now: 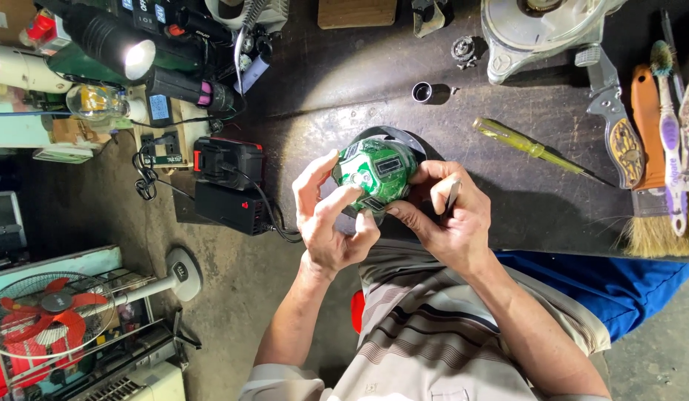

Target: The person uses tweezers to manipulate small components on a green circuit board attached to a device. They then use a brush to clean the surface and a screwdriver to adjust parts on the device.

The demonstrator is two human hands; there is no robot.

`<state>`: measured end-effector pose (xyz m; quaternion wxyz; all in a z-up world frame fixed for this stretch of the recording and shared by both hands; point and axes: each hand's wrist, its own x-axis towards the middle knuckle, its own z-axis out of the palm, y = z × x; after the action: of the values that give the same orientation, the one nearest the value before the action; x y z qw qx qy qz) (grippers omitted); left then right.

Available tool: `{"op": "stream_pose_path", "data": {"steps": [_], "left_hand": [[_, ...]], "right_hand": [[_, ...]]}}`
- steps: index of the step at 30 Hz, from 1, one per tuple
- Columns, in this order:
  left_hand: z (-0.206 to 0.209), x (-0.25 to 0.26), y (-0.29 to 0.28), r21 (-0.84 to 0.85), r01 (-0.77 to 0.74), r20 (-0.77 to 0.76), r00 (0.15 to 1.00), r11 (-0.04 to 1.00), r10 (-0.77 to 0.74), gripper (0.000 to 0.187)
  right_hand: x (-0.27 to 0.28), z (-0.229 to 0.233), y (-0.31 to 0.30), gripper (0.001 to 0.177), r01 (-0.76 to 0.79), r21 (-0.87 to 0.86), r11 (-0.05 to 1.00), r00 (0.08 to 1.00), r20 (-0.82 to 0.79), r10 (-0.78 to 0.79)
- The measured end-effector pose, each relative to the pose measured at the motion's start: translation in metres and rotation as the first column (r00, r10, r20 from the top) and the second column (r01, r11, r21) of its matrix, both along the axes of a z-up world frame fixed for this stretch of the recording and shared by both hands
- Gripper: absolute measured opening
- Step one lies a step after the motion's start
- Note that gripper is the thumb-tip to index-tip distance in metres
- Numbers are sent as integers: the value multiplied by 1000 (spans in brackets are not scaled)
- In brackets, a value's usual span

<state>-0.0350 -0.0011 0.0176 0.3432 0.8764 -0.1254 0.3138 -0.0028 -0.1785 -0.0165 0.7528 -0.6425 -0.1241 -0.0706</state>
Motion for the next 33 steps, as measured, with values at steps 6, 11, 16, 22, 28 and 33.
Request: {"op": "stream_pose_path", "data": {"steps": [6,11,16,22,28,33], "left_hand": [[6,3,13,54,34,-80,996,998,-29,38],[11,8,21,72,91,-128,988,993,-81,38],[14,11,24,115,131,-142,983,985,-114,37],[25,14,22,184,152,-138,982,971,-127,34],[19,13,21,153,138,-114,986,979,-121,37],[16,14,21,131,142,-96,987,981,-130,37]], "right_hand": [[0,1,1,51,3,8,1000,1000,13,-3],[1,1,2,48,26,-9,1000,999,25,-26],[0,1,2,45,15,19,1000,1000,-28,-15],[2,3,-1,50,-9,35,999,999,-39,10],[1,4,0,52,-9,37,999,999,-42,11],[0,3,0,50,-14,35,999,999,-39,15]]}}
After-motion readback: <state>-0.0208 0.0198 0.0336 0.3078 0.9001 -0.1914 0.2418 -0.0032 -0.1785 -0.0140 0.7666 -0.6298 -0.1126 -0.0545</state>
